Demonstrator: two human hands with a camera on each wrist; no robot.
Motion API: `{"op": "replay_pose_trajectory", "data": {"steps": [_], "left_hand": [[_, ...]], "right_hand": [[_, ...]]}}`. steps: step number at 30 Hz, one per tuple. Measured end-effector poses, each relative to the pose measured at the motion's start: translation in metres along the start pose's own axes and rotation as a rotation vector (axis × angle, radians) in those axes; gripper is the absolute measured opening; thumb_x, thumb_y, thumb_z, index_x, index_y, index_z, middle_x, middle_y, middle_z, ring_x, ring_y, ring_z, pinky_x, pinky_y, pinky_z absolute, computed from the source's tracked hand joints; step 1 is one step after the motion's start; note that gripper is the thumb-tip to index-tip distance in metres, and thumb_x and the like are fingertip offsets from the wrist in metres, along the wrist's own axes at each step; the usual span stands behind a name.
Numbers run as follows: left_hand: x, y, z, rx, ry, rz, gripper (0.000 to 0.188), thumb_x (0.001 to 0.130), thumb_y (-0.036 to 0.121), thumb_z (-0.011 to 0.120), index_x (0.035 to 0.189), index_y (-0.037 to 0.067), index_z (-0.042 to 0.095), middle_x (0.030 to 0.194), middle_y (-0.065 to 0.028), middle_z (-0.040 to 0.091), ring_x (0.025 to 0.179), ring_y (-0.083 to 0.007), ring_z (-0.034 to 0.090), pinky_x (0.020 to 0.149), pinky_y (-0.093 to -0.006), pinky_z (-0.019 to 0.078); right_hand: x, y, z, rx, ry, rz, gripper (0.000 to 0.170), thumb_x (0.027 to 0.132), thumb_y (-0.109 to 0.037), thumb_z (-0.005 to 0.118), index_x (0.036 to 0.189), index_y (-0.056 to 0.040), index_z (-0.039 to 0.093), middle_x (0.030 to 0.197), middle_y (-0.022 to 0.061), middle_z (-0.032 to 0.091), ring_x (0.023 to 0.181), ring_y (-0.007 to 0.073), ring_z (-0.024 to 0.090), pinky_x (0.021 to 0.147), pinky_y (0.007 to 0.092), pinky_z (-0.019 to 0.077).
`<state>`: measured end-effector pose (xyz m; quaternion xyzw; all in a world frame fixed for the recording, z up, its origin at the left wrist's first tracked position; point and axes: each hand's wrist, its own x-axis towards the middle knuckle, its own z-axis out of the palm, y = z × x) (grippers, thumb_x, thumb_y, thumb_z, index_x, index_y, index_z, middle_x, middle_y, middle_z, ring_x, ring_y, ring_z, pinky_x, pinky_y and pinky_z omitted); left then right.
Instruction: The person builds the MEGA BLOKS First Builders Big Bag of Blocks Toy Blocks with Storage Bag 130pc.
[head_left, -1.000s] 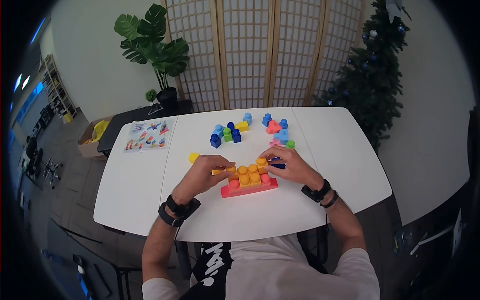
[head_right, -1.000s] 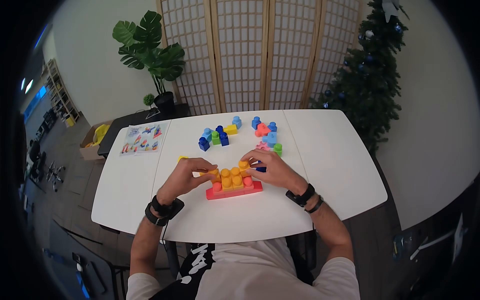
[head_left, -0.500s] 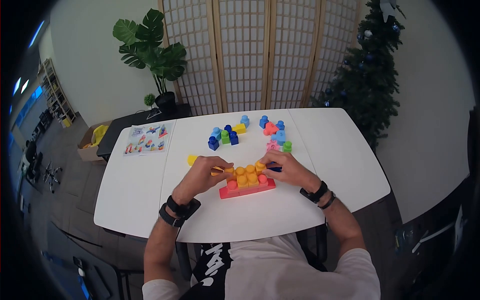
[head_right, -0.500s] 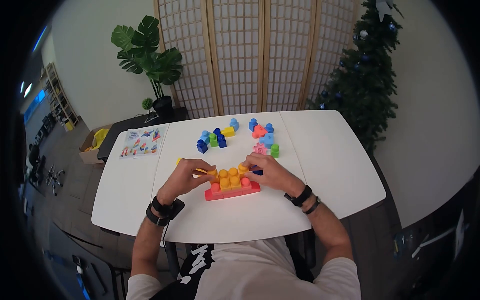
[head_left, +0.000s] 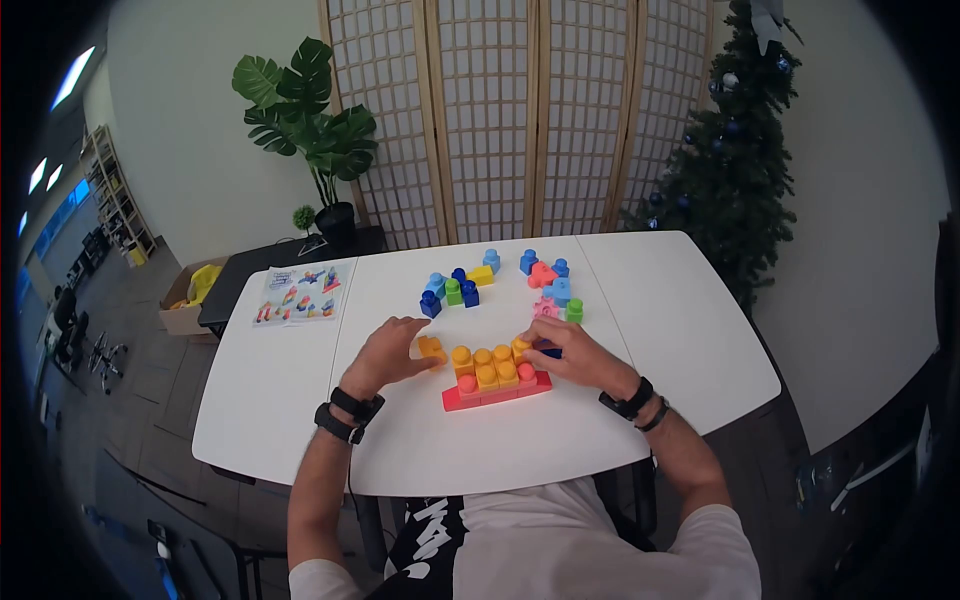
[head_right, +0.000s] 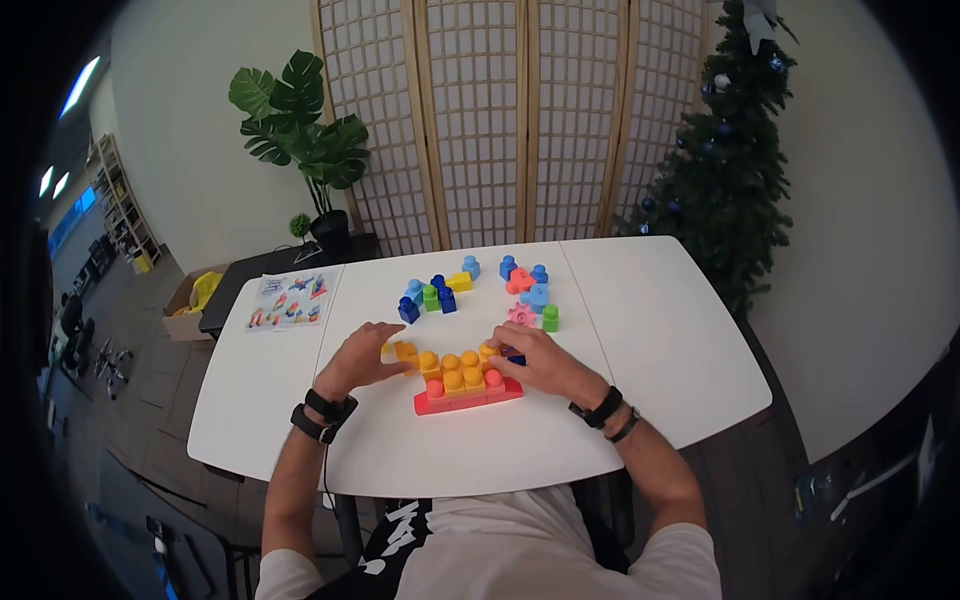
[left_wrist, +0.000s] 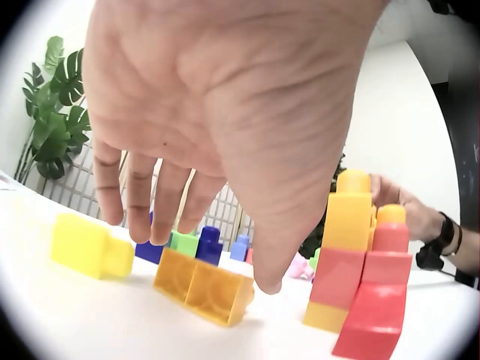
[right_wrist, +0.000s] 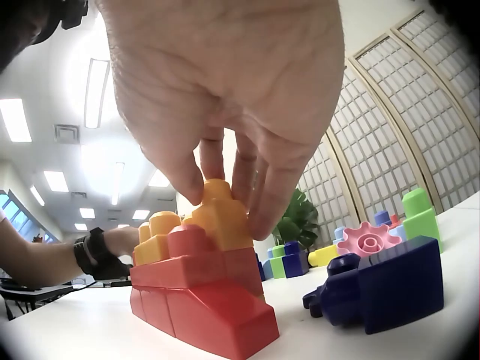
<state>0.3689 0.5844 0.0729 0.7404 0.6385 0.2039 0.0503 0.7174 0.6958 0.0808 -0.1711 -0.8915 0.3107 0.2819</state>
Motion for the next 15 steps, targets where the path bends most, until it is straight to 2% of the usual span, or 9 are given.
{"op": "replay_pose_trajectory", "data": {"steps": [1,4,8,10,11,12,14,15], "left_hand": [[-0.001,0.0,0.006,0.156,0.0,-0.005,0.062,0.091,0.038,0.09,0.139,0.003,0.072,0.13,-0.018,0.077,0.12,-0.0336,0.071,0.106,-0.0433,0.0575],[0.006,-0.003,0.014,0.187,-0.102,-0.089,0.07,0.084,0.043,0.093,0.138,0.003,0.073,0.13,-0.0168,0.077,0.124,-0.0345,0.068,0.111,-0.0448,0.054],[0.01,0.003,0.001,0.089,-0.083,-0.115,0.072,0.086,0.04,0.094,0.141,0.003,0.068,0.128,-0.0173,0.077,0.123,-0.0326,0.069,0.107,-0.0426,0.0554],[0.013,0.013,-0.017,-0.242,0.016,-0.132,0.075,0.088,0.039,0.094,0.146,0.005,0.061,0.123,-0.0188,0.078,0.117,-0.0333,0.073,0.102,-0.0432,0.0582],[0.016,0.008,-0.019,-0.318,0.076,-0.065,0.076,0.092,0.035,0.092,0.15,0.005,0.053,0.125,-0.0182,0.078,0.119,-0.0299,0.075,0.105,-0.0428,0.0583],[0.017,0.01,-0.023,-0.317,0.076,-0.068,0.076,0.092,0.035,0.092,0.15,0.005,0.053,0.125,-0.0182,0.078,0.119,-0.0299,0.075,0.105,-0.0428,0.0583],[0.018,0.025,-0.039,-0.723,0.087,0.003,0.077,0.095,0.033,0.09,0.154,0.007,0.049,0.133,-0.0166,0.075,0.126,-0.0262,0.072,0.114,-0.0454,0.0544],[0.016,0.033,-0.048,-0.86,-0.05,-0.015,0.08,0.1,0.031,0.086,0.161,0.008,0.041,0.143,-0.0167,0.071,0.135,-0.0234,0.066,0.124,-0.0471,0.0454]], "right_hand": [[0.0,-0.002,-0.001,-0.018,-0.003,-0.006,0.023,0.102,-0.012,0.078,0.115,0.0036,0.068,0.113,0.0164,0.074,0.103,0.029,0.077,0.093,0.0375,0.061],[0.0,-0.009,-0.004,-0.037,-0.009,-0.005,0.023,0.102,-0.013,0.077,0.116,0.0037,0.068,0.113,0.0172,0.075,0.103,0.0294,0.077,0.093,0.0379,0.0607],[0.0,-0.012,-0.011,0.031,-0.067,0.052,0.023,0.103,-0.018,0.075,0.113,0.0015,0.069,0.117,0.0181,0.076,0.105,0.0327,0.075,0.094,0.0413,0.0591],[0.006,-0.013,-0.018,-0.04,-0.079,0.034,0.023,0.104,-0.018,0.074,0.118,0.0001,0.071,0.121,0.0169,0.077,0.109,0.0323,0.074,0.098,0.0414,0.0581],[0.009,-0.015,-0.021,-0.111,-0.088,0.015,0.025,0.105,-0.019,0.073,0.122,-0.0014,0.073,0.125,0.0157,0.077,0.113,0.0318,0.074,0.101,0.0414,0.0571],[0.013,-0.019,-0.024,-0.109,-0.09,0.014,0.025,0.105,-0.019,0.073,0.122,-0.0014,0.073,0.125,0.0157,0.077,0.113,0.0318,0.074,0.101,0.0414,0.0571],[0.022,-0.033,-0.026,-0.078,-0.007,-0.02,0.03,0.105,-0.018,0.072,0.131,-0.0043,0.074,0.128,0.0125,0.077,0.121,0.0322,0.073,0.107,0.0418,0.0551],[0.027,-0.039,-0.026,-0.077,-0.008,-0.021,0.03,0.105,-0.018,0.072,0.131,-0.0043,0.074,0.128,0.0125,0.077,0.121,0.0322,0.073,0.107,0.0418,0.0551]]}}
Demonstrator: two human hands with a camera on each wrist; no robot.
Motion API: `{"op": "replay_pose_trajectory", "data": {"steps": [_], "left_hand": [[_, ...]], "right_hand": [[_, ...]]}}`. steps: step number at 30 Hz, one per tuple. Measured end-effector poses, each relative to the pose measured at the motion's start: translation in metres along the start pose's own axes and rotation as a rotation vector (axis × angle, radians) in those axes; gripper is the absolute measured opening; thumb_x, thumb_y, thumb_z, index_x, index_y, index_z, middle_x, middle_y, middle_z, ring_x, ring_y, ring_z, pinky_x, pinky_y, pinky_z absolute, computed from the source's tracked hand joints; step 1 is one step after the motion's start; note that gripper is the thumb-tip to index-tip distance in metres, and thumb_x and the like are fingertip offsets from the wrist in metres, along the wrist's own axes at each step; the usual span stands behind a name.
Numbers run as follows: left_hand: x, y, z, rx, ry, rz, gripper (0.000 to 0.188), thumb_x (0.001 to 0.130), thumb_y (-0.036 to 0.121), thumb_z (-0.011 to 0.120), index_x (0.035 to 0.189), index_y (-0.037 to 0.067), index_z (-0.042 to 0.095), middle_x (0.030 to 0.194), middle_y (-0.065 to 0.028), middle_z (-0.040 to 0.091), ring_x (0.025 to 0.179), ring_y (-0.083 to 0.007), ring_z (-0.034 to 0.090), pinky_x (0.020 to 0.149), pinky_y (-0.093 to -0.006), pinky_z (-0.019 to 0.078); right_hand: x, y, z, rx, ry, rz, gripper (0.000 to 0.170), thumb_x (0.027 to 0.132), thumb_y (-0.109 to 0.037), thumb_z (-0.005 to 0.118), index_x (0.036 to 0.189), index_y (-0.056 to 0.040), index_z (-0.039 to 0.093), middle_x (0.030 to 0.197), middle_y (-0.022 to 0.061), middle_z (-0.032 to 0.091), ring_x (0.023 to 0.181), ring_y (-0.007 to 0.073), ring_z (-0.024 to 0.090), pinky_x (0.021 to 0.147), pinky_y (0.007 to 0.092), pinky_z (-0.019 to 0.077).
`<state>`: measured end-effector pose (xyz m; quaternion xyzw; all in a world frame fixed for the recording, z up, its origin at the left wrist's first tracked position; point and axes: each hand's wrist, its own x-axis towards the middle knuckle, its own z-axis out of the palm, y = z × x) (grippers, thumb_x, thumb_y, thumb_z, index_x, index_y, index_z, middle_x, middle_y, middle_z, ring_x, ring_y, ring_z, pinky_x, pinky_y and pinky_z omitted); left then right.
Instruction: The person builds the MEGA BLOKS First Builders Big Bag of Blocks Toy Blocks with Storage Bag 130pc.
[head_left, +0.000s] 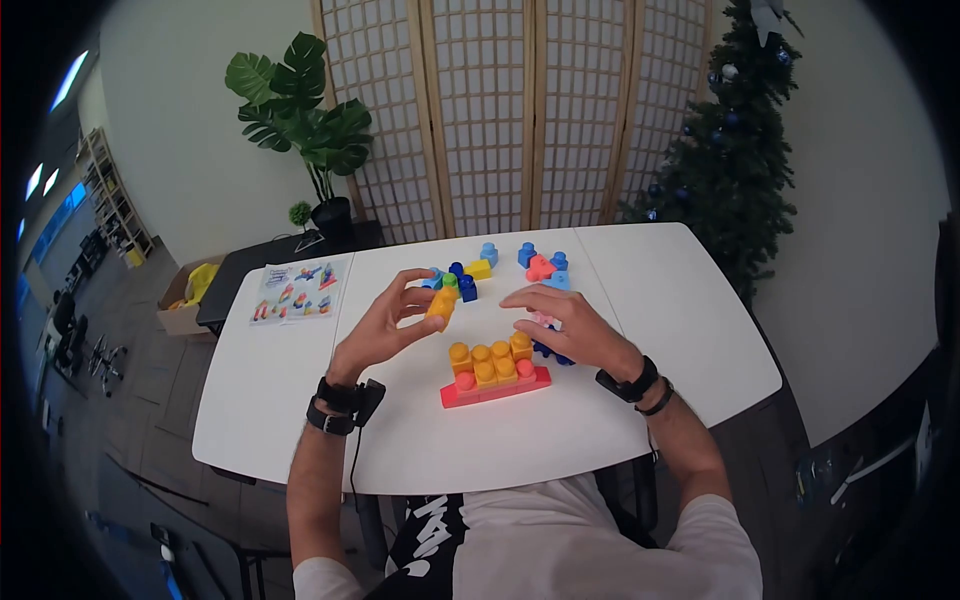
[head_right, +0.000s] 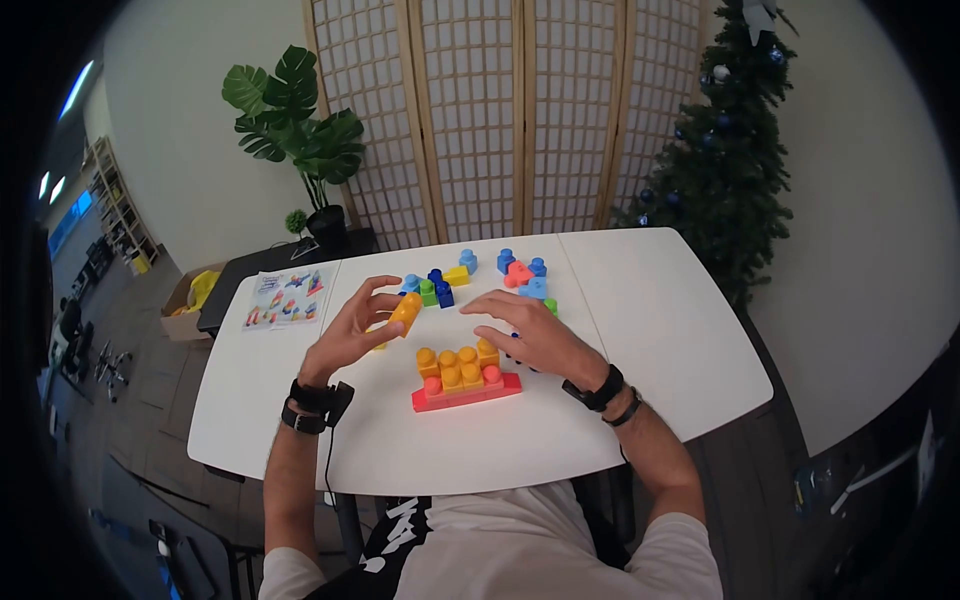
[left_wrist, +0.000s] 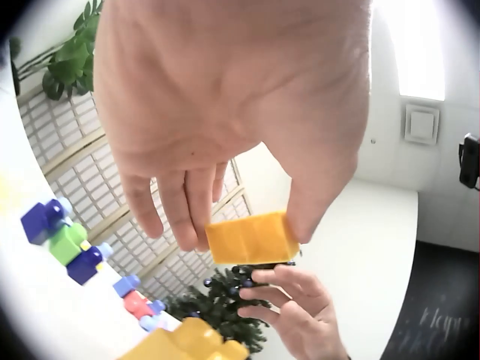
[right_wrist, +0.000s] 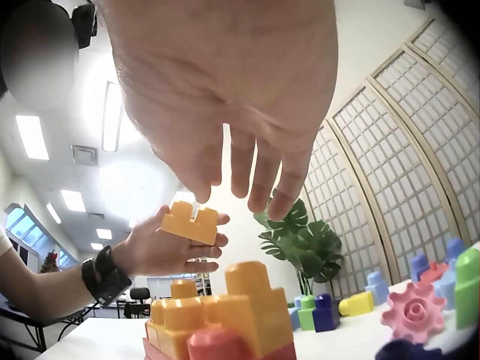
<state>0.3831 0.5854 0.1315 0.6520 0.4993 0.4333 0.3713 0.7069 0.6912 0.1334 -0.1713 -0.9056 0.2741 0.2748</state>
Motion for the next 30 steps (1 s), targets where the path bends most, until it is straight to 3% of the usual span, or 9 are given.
{"op": "replay_pose_trajectory", "data": {"steps": [2,5,11,14,16,20,25,27,30], "left_hand": [[-0.001,0.014,0.007,-0.118,-0.115,0.007,0.082,0.101,0.031,0.085,0.164,0.008,0.038,0.145,-0.0173,0.069,0.138,-0.0234,0.064,0.127,-0.0473,0.0418],[0.001,0.021,0.014,-0.256,-0.275,0.026,0.086,0.104,0.026,0.081,0.17,0.008,0.028,0.149,-0.0187,0.067,0.144,-0.0237,0.059,0.131,-0.0472,0.0347],[-0.004,0.023,0.016,-0.384,-0.381,0.042,0.086,0.105,0.027,0.079,0.171,0.008,0.028,0.156,-0.0185,0.063,0.149,-0.0263,0.056,0.127,-0.0466,0.0416],[-0.003,0.014,0.019,-0.336,-0.221,0.068,0.086,0.102,0.029,0.083,0.169,0.005,0.034,0.148,-0.0154,0.068,0.143,-0.0246,0.061,0.125,-0.0427,0.0443],[-0.002,0.008,0.017,-0.161,-0.085,-0.007,0.087,0.098,0.031,0.087,0.166,0.004,0.04,0.147,-0.0162,0.069,0.143,-0.0267,0.062,0.124,-0.0446,0.0457],[-0.015,0.007,0.027,0.32,-0.135,0.083,0.098,0.082,0.047,0.098,0.159,0.007,0.053,0.151,-0.022,0.066,0.142,-0.0327,0.064,0.119,-0.0482,0.0515],[-0.03,-0.007,0.058,0.471,-0.166,0.136,0.11,0.079,0.043,0.1,0.165,0.001,0.045,0.148,-0.0254,0.066,0.14,-0.0374,0.064,0.116,-0.0453,0.0521],[-0.031,-0.016,0.069,0.545,-0.111,0.215,0.104,0.079,0.037,0.1,0.159,-0.001,0.047,0.142,-0.026,0.068,0.133,-0.0408,0.067,0.111,-0.0448,0.0554],[-0.026,-0.023,0.075,0.513,-0.088,0.129,0.09,0.079,0.029,0.099,0.149,-0.001,0.052,0.132,-0.0262,0.072,0.122,-0.0433,0.071,0.103,-0.0455,0.0588]], "right_hand": [[0.012,-0.013,0.003,-0.046,0.176,-0.244,0.033,0.104,-0.017,0.073,0.135,-0.0064,0.074,0.13,0.011,0.078,0.125,0.0314,0.072,0.111,0.0426,0.0546],[0.023,-0.031,0.002,0.023,0.14,-0.34,0.034,0.102,-0.015,0.074,0.136,-0.0076,0.074,0.13,0.0093,0.078,0.124,0.0306,0.072,0.111,0.043,0.0553],[0.018,-0.035,-0.006,0.089,-0.04,-0.264,0.031,0.101,-0.015,0.076,0.131,-0.0063,0.077,0.127,0.0106,0.079,0.117,0.0298,0.075,0.106,0.0419,0.0575],[0.017,-0.021,-0.006,0.018,-0.05,-0.21,0.03,0.101,-0.015,0.075,0.129,-0.0047,0.078,0.125,0.0128,0.078,0.115,0.0304,0.075,0.103,0.0415,0.0577],[0.017,-0.008,0.0,-0.044,-0.076,-0.193,0.031,0.1,-0.014,0.075,0.129,-0.0041,0.077,0.124,0.0135,0.077,0.114,0.0311,0.074,0.102,0.0415,0.0577],[0.016,0.005,0.01,-0.162,-0.149,-0.17,0.031,0.1,-0.012,0.072,0.129,-0.003,0.077,0.12,0.0145,0.075,0.112,0.0335,0.073,0.099,0.0424,0.0577],[0.01,0.011,0.026,-0.176,-0.213,-0.145,0.031,0.101,-0.011,0.072,0.13,-0.0015,0.076,0.117,0.0148,0.075,0.11,0.034,0.072,0.098,0.0427,0.0582],[0.008,0.011,0.029,-0.182,-0.223,-0.127,0.03,0.103,-0.012,0.072,0.131,-0.0004,0.075,0.118,0.015,0.075,0.111,0.0339,0.073,0.098,0.0418,0.0584],[0.004,0.011,0.029,-0.148,-0.201,-0.121,0.032,0.102,-0.014,0.073,0.13,0.002,0.075,0.12,0.0159,0.075,0.113,0.0342,0.072,0.099,0.0414,0.0582]]}}
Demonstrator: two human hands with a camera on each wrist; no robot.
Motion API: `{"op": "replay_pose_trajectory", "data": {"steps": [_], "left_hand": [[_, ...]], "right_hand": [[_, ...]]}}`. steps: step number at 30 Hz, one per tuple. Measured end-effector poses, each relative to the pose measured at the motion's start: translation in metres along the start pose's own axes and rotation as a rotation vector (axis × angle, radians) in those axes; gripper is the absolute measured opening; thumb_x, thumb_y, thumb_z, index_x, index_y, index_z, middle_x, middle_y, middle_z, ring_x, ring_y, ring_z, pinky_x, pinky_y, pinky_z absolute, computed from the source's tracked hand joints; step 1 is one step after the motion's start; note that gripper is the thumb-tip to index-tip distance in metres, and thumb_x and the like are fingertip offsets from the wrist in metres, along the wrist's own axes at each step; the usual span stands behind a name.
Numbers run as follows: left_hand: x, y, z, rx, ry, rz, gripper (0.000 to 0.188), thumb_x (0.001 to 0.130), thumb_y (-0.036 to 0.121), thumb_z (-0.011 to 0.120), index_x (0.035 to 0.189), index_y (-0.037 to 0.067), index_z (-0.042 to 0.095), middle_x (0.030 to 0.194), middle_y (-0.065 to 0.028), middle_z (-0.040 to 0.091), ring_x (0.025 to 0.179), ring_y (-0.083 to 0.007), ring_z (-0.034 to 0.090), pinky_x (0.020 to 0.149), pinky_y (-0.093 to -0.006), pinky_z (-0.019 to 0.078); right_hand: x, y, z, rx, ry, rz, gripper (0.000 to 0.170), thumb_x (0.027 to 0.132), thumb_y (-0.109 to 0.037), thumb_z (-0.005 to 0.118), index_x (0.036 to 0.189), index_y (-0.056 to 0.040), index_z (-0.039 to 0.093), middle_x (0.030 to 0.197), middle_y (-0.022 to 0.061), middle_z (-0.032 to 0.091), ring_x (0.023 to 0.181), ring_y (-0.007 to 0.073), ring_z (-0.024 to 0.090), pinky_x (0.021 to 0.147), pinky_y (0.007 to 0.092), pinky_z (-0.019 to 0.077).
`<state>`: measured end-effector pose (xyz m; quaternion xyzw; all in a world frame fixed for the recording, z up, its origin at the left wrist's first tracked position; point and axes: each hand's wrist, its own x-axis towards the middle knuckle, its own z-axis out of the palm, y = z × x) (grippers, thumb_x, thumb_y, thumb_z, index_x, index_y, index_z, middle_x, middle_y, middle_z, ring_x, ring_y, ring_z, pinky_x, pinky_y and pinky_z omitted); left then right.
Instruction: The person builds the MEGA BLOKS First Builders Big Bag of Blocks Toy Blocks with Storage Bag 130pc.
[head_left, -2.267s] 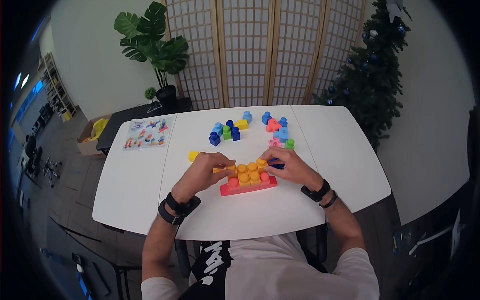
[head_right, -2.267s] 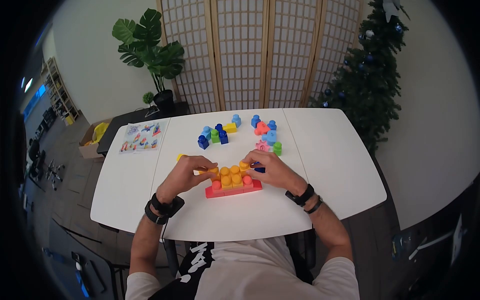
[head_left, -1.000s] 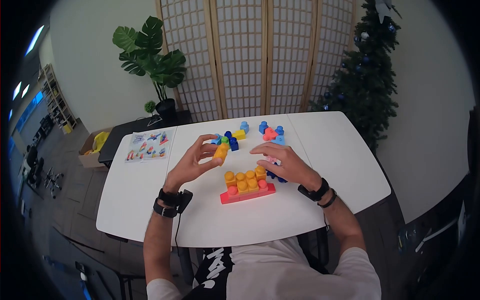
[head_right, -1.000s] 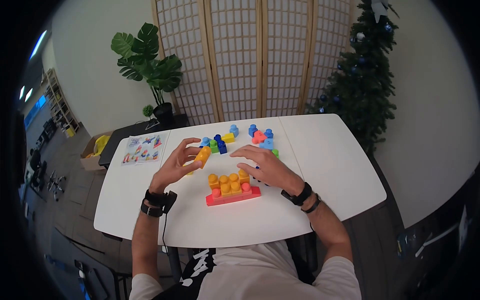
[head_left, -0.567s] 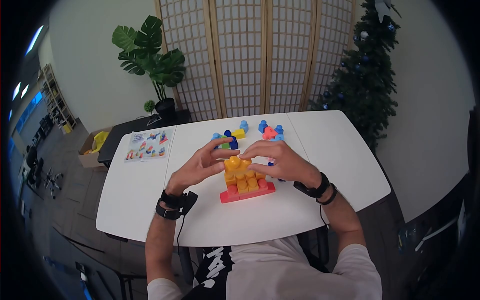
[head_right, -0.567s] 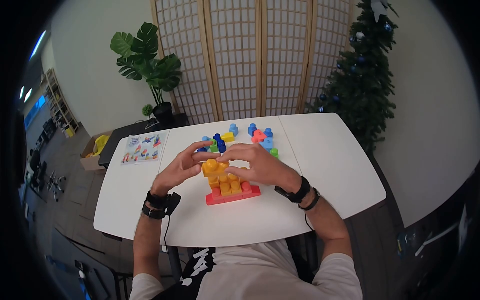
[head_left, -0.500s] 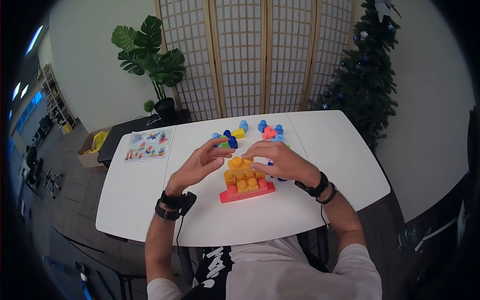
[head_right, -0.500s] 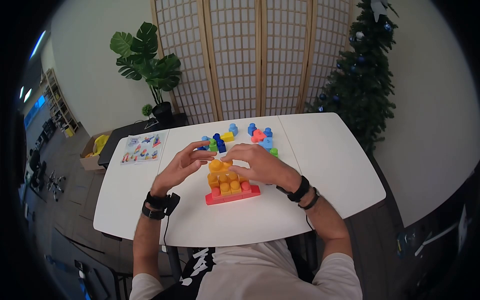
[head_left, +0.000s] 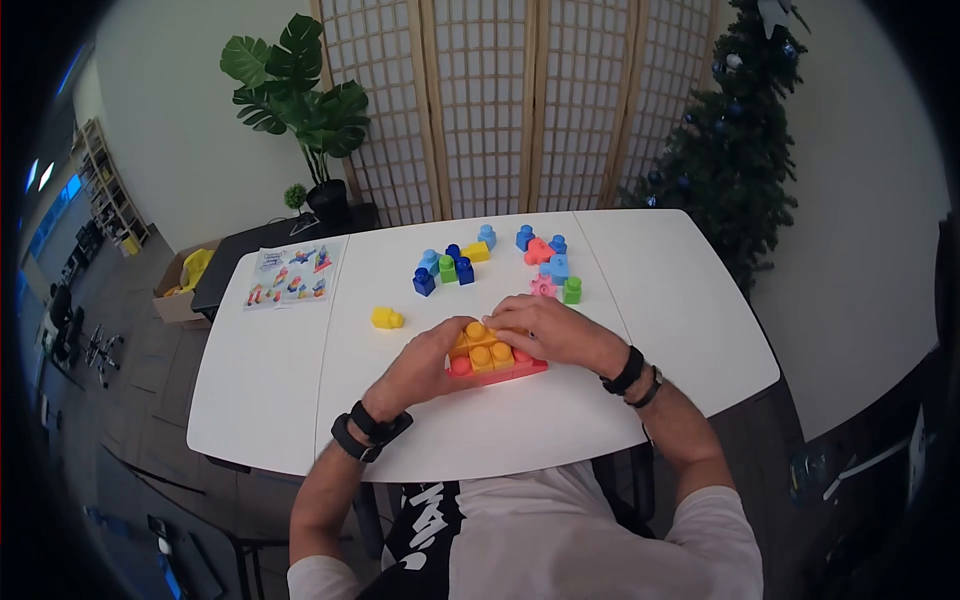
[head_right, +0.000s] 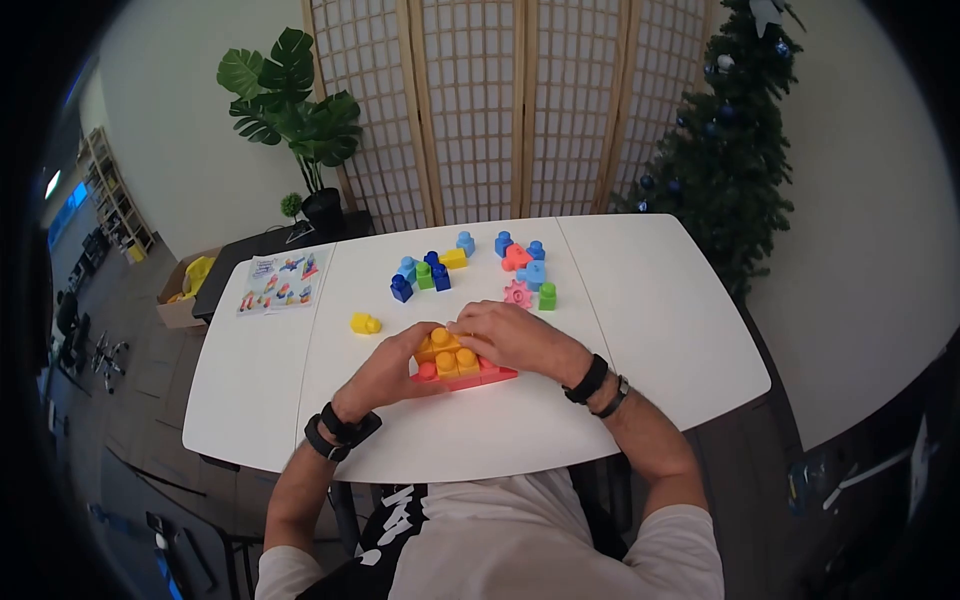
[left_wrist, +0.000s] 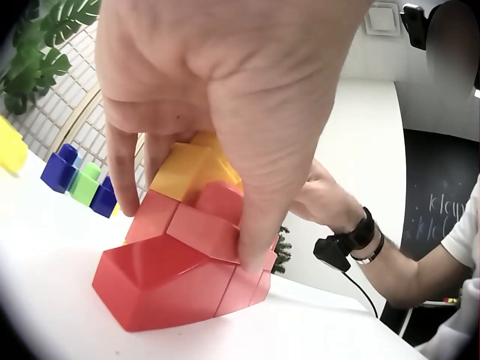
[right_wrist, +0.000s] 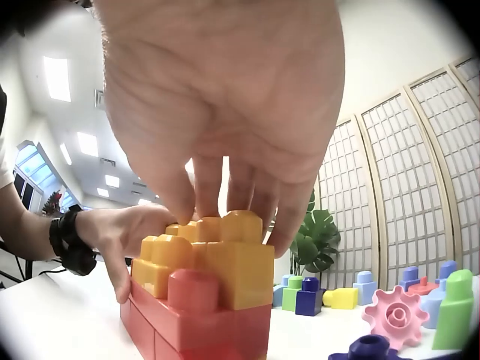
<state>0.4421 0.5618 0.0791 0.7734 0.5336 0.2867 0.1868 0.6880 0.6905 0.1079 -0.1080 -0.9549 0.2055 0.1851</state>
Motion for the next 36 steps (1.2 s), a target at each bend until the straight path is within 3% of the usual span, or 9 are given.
{"op": "replay_pose_trajectory", "data": {"steps": [3,5,6,8,11,17,27,34,36], "left_hand": [[0.002,0.004,0.002,0.046,0.022,-0.025,0.076,0.08,0.023,0.098,0.138,0.0,0.055,0.121,-0.0259,0.074,0.112,-0.0449,0.074,0.094,-0.0465,0.0609],[0.003,0.003,0.004,0.046,0.027,-0.024,0.074,0.081,0.023,0.097,0.136,0.0,0.055,0.118,-0.0263,0.075,0.11,-0.0448,0.074,0.093,-0.0468,0.0611],[0.003,0.003,0.004,0.048,0.032,-0.021,0.073,0.081,0.023,0.097,0.135,0.0,0.055,0.116,-0.0266,0.075,0.108,-0.0447,0.075,0.092,-0.0471,0.0613],[0.004,0.004,0.002,0.043,0.038,-0.003,0.072,0.082,0.024,0.097,0.134,0.0,0.054,0.114,-0.0268,0.075,0.107,-0.0451,0.075,0.091,-0.047,0.0615],[0.003,0.005,0.004,0.046,0.053,-0.007,0.071,0.081,0.024,0.097,0.133,0.0,0.054,0.113,-0.0269,0.075,0.106,-0.0456,0.075,0.09,-0.0468,0.0616],[0.006,0.002,0.007,0.046,0.038,-0.04,0.075,0.077,0.023,0.1,0.133,0.001,0.055,0.116,-0.0249,0.075,0.108,-0.044,0.074,0.092,-0.0449,0.0612],[0.016,-0.01,0.001,0.036,0.049,-0.061,0.078,0.073,0.018,0.101,0.133,0.001,0.056,0.117,-0.0227,0.076,0.108,-0.0409,0.076,0.094,-0.0419,0.0615],[0.015,-0.01,-0.001,0.024,0.035,-0.038,0.078,0.074,0.017,0.1,0.133,0.003,0.053,0.116,-0.0246,0.074,0.11,-0.0445,0.073,0.094,-0.0461,0.0599],[0.016,-0.011,0.0,0.064,0.053,-0.027,0.078,0.072,0.017,0.104,0.132,0.0,0.056,0.117,-0.0231,0.076,0.11,-0.0395,0.077,0.094,-0.0409,0.0622]], "right_hand": [[-0.007,0.0,0.004,0.032,0.034,-0.037,0.044,0.099,-0.022,0.08,0.133,0.0029,0.072,0.126,0.0175,0.073,0.118,0.0355,0.071,0.101,0.0427,0.0574],[-0.012,-0.005,0.006,0.039,0.013,-0.044,0.067,0.091,-0.03,0.088,0.144,0.0012,0.062,0.133,0.0178,0.068,0.124,0.0365,0.067,0.105,0.0434,0.0554],[-0.013,-0.006,0.009,0.04,0.016,-0.042,0.067,0.091,-0.03,0.088,0.144,0.0012,0.062,0.133,0.0178,0.068,0.124,0.0365,0.067,0.105,0.0434,0.0554],[-0.013,-0.005,0.014,0.063,-0.032,0.007,0.088,0.083,-0.03,0.095,0.153,-0.0021,0.05,0.134,0.0174,0.063,0.129,0.0377,0.063,0.108,0.0447,0.0533],[-0.01,-0.002,0.027,-0.048,0.002,0.019,0.093,0.078,-0.024,0.097,0.153,-0.0022,0.047,0.131,0.0168,0.059,0.127,0.0379,0.062,0.108,0.0457,0.0528],[-0.009,-0.002,0.032,-0.112,0.018,0.026,0.089,0.073,-0.017,0.098,0.145,-0.0003,0.048,0.128,0.0189,0.058,0.123,0.0397,0.061,0.104,0.0466,0.0558],[0.001,0.003,0.036,-0.12,0.05,0.065,0.085,0.074,-0.018,0.098,0.143,-0.0016,0.05,0.125,0.0176,0.058,0.123,0.0381,0.062,0.105,0.0455,0.0543],[0.003,0.005,0.038,-0.121,0.054,0.079,0.086,0.074,-0.016,0.097,0.145,-0.0012,0.05,0.126,0.0179,0.058,0.124,0.038,0.062,0.105,0.0452,0.0552],[0.003,0.004,0.038,-0.126,0.057,0.082,0.087,0.074,-0.016,0.097,0.145,-0.0009,0.05,0.126,0.018,0.058,0.124,0.038,0.062,0.105,0.0452,0.0553]]}}
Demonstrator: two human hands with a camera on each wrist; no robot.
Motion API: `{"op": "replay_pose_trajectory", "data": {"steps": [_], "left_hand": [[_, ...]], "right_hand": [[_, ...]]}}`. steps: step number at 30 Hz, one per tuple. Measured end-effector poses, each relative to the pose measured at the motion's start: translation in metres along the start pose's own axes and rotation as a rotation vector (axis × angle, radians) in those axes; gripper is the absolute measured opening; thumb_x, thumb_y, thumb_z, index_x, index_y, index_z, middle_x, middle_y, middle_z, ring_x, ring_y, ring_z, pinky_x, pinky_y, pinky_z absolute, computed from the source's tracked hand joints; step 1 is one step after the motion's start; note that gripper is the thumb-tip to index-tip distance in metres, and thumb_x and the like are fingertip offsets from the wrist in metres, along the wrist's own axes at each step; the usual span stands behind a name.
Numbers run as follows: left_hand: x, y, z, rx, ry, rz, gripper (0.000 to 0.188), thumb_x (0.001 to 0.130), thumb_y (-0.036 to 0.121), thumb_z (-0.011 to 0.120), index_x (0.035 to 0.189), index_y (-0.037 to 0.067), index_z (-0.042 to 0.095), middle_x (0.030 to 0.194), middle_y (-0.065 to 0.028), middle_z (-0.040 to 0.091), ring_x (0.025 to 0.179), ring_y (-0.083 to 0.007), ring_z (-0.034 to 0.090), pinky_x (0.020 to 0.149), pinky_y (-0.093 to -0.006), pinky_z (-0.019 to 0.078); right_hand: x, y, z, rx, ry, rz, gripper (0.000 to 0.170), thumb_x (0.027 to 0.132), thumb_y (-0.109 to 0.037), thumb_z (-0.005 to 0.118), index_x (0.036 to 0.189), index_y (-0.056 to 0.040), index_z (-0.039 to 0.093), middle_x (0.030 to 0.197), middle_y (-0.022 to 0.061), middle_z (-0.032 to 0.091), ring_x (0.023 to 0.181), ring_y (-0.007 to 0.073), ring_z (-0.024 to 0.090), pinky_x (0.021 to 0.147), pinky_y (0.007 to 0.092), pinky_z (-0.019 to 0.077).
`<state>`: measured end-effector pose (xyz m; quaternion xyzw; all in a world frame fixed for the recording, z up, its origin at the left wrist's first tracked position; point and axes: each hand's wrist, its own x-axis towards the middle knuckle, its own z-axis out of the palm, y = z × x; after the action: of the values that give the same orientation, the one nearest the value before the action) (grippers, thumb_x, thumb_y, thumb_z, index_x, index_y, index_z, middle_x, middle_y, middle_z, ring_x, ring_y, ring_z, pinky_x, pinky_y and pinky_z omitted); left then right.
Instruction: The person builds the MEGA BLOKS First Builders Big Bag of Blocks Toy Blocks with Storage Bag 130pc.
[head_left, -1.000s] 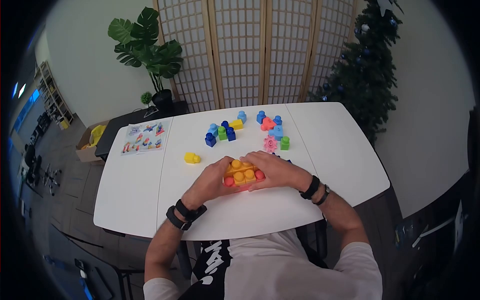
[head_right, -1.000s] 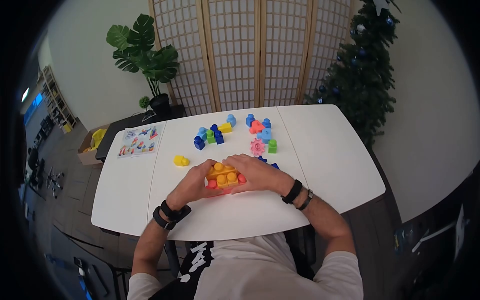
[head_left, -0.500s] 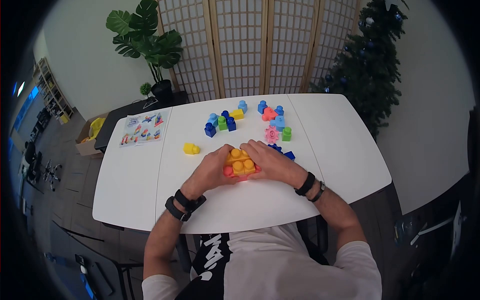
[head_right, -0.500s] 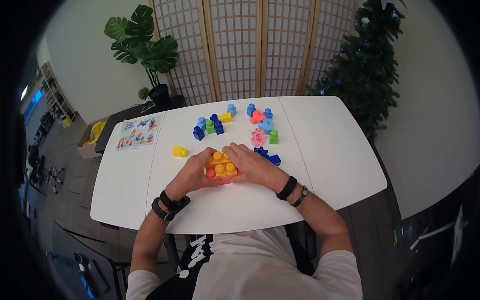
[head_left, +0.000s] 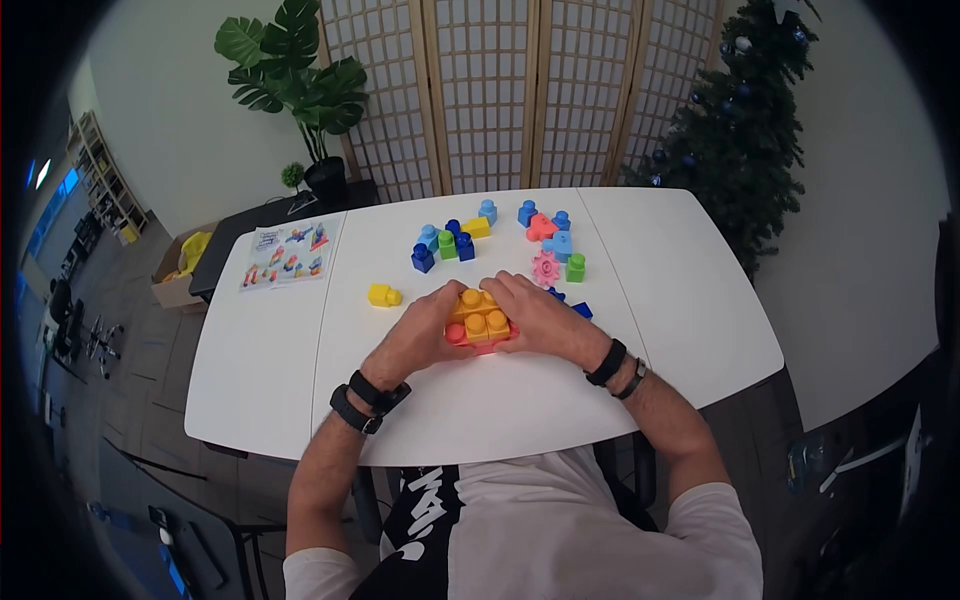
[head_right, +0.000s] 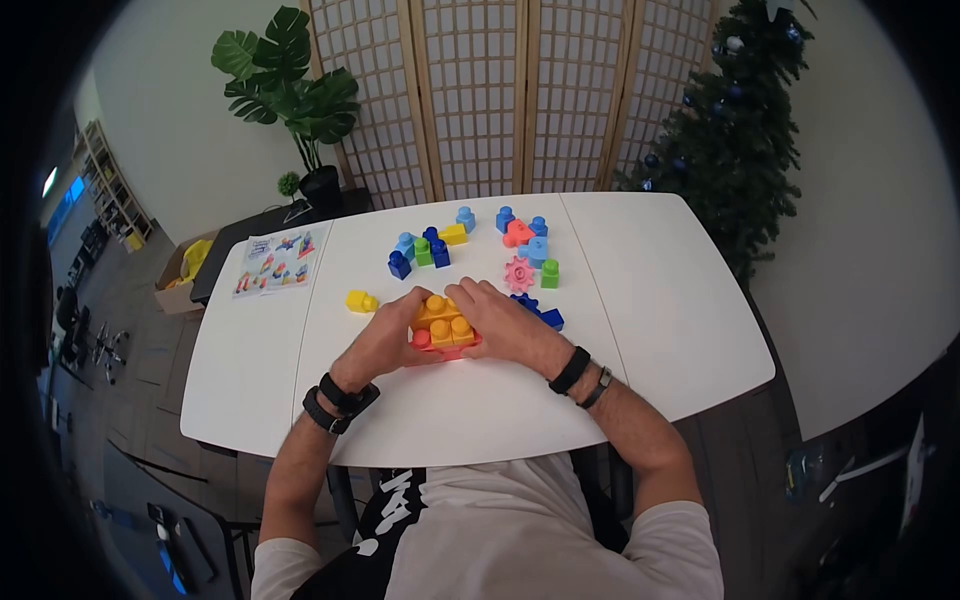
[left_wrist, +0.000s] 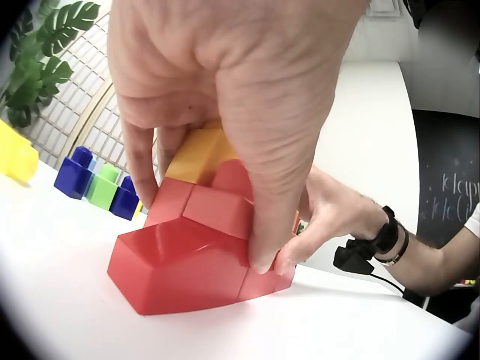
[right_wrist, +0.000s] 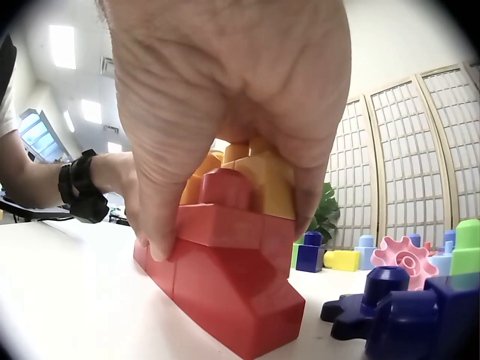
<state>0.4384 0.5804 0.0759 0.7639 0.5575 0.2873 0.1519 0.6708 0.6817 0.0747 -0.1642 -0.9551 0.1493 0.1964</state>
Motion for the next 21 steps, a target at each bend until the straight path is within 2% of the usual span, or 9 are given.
{"op": "replay_pose_trajectory", "data": {"steps": [1,3,16,19,21], "left_hand": [[0.0,-0.001,0.0002,0.0,-0.001,0.0,0.078,0.072,0.017,0.104,0.132,0.0,0.056,0.117,-0.0231,0.076,0.11,-0.0395,0.077,0.094,-0.0409,0.0622],[-0.0001,-0.0027,0.0001,-0.02,-0.015,-0.005,0.079,0.073,0.017,0.101,0.134,0.003,0.052,0.117,-0.0247,0.074,0.111,-0.0449,0.072,0.094,-0.0469,0.0601],[-0.0001,0.0014,0.0002,-0.023,-0.003,-0.016,0.08,0.072,0.018,0.101,0.136,0.001,0.057,0.12,-0.0218,0.074,0.113,-0.0427,0.073,0.097,-0.0453,0.0605],[-0.0001,0.0026,-0.0004,0.007,0.005,-0.022,0.078,0.073,0.017,0.102,0.136,0.001,0.059,0.12,-0.0213,0.077,0.113,-0.0387,0.076,0.1,-0.0402,0.0616],[-0.0011,0.0016,0.0003,0.002,0.003,-0.021,0.085,0.073,0.019,0.102,0.143,0.0,0.058,0.124,-0.0222,0.076,0.115,-0.0394,0.075,0.102,-0.0409,0.0607]], "right_hand": [[-0.0001,0.0,-0.0003,-0.006,0.0,-0.003,0.088,0.074,-0.016,0.097,0.146,-0.0006,0.049,0.127,0.0182,0.058,0.125,0.0381,0.061,0.106,0.0453,0.0553],[-0.0005,-0.0001,-0.0007,-0.012,0.0,-0.004,0.089,0.074,-0.016,0.097,0.147,-0.0003,0.049,0.127,0.0183,0.058,0.125,0.0383,0.061,0.106,0.0453,0.0553],[-0.0019,-0.0039,0.0002,-0.054,-0.001,0.014,0.092,0.073,-0.015,0.097,0.148,0.0017,0.047,0.129,0.0191,0.057,0.125,0.0391,0.061,0.106,0.0459,0.0559],[-0.0017,-0.0037,0.0013,-0.072,0.001,0.02,0.091,0.074,-0.016,0.097,0.148,0.0017,0.047,0.128,0.0191,0.057,0.124,0.039,0.062,0.106,0.0463,0.056],[-0.0015,-0.0047,0.0008,-0.081,0.002,0.022,0.092,0.074,-0.017,0.096,0.149,0.0017,0.047,0.128,0.0191,0.057,0.123,0.0389,0.062,0.105,0.0466,0.056]]}}
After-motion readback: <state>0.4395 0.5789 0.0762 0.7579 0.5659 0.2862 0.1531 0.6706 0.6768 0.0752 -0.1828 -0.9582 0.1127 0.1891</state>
